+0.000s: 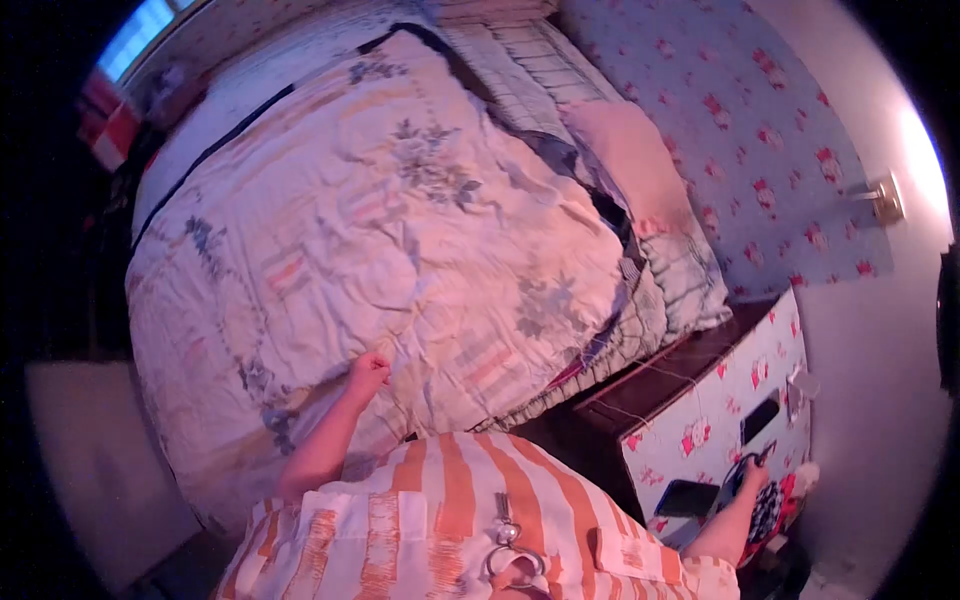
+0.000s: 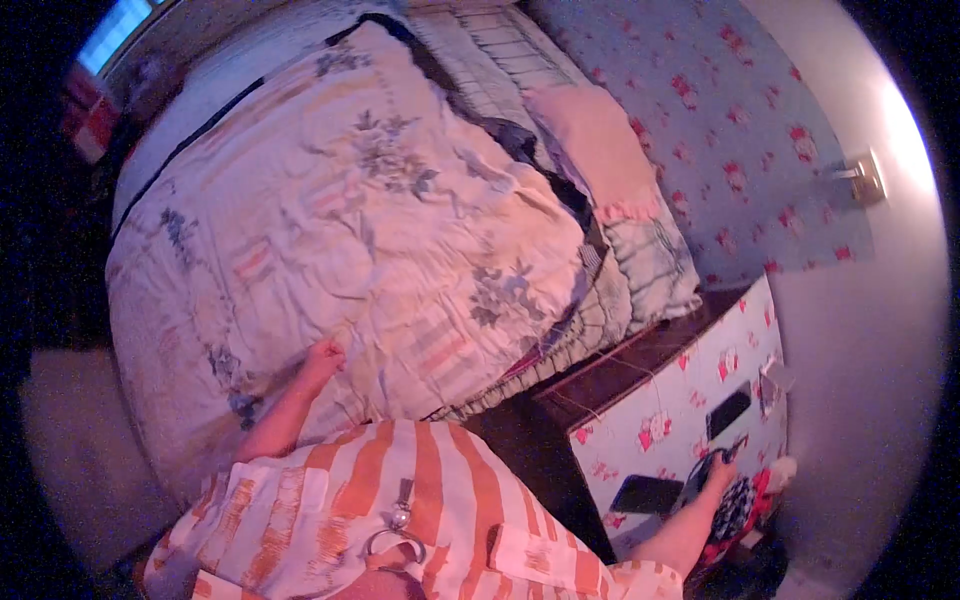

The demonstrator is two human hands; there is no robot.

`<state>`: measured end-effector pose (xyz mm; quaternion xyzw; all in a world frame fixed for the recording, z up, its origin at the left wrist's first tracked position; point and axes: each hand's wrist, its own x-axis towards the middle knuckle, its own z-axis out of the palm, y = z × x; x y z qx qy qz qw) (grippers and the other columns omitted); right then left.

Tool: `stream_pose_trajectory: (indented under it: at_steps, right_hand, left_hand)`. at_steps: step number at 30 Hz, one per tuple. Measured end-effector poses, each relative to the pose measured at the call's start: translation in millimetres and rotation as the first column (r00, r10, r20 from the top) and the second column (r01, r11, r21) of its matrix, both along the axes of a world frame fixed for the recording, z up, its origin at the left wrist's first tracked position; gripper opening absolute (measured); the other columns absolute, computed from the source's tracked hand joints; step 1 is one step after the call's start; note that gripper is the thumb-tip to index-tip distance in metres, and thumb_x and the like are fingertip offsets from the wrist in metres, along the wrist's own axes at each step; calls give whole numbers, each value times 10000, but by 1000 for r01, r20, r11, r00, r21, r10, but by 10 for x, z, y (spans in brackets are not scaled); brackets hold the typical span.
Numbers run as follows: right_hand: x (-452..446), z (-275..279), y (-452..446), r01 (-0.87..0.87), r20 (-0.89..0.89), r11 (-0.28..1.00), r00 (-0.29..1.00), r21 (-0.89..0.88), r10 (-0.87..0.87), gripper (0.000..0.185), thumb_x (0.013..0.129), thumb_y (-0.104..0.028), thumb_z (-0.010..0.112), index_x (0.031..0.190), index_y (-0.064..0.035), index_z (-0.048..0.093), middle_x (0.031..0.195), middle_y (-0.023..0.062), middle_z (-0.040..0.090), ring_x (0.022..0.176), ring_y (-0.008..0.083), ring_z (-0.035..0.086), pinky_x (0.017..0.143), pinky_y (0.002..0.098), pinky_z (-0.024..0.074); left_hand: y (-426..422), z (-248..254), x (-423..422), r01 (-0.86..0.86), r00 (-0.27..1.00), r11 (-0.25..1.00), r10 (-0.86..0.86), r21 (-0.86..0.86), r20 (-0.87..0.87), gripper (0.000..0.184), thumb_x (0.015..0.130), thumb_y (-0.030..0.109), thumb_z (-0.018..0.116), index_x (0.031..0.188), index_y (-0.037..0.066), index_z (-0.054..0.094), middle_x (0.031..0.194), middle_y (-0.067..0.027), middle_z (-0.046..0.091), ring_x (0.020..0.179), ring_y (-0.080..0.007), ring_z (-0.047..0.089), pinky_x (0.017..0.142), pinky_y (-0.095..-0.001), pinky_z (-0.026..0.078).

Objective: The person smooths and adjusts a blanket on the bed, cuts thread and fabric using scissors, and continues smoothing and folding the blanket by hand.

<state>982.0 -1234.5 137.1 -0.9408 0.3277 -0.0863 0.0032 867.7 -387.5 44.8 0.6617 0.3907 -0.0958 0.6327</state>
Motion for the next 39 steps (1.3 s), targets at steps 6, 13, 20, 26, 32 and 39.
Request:
stream_pose_trajectory:
  at_steps: [6, 13, 20, 26, 32, 39]
  right_hand:
    - [294, 484, 309, -21, -336, 965, 935, 262, 112, 368, 654, -213, 604, 927, 28, 554, 825, 193, 578, 773, 334, 542, 684, 372, 417]
    - [1015, 967, 765, -199, -158, 916, 951, 348, 267, 254, 704, -149, 567, 896, 14, 528, 694, 112, 553, 600, 202, 525, 528, 302, 413]
    - [2378, 1433, 3366, -561, 144, 382, 679, 735, 720, 125, 777, -78, 498, 872, -3, 528, 639, 3, 505, 540, 47, 450, 455, 178, 353]
    - [2389, 621, 5940, -552, 66, -7, 87, 834, 994, 228, 773, -116, 564, 945, 31, 537, 824, 49, 563, 761, 108, 519, 686, 239, 427]
    - [2409, -566, 7213, -694, 176, -219, -134, 686, 975, 199, 727, -93, 519, 889, 17, 556, 813, 158, 584, 766, 262, 564, 690, 316, 441]
    - [2953, -1433, 7857, -843, 418, -252, -35, 476, 908, 205, 747, -76, 477, 925, -24, 567, 823, 157, 573, 805, 270, 550, 712, 319, 427]
  left_hand:
    - [-192, -40, -234, 65, 998, 998, -64, -18, 28, 74, 686, 0, 528, 756, 19, 519, 606, -45, 526, 525, -124, 519, 500, -248, 438]
    - [-506, -12, -118, 60, 993, 971, -82, -232, -86, 63, 743, 76, 519, 752, 14, 528, 617, -53, 561, 516, -123, 541, 499, -253, 441]
    - [-741, -66, 780, 183, 978, 947, -148, -263, 145, 124, 786, 117, 484, 757, 1, 515, 604, -65, 550, 493, -132, 528, 465, -265, 436]
    - [-636, 110, 1448, 299, 936, 910, -222, -288, 272, 106, 773, 95, 477, 723, 3, 495, 596, -73, 533, 488, -135, 516, 442, -262, 430]
    - [-573, 75, 1339, 359, 933, 902, -335, -240, 134, 107, 705, -32, 468, 798, 1, 511, 705, -85, 532, 656, -186, 537, 579, -302, 451]
    - [-294, -144, 1430, 231, 897, 919, -328, 320, 296, 212, 702, 57, 497, 908, 56, 546, 857, -145, 549, 839, -297, 523, 742, -361, 411]
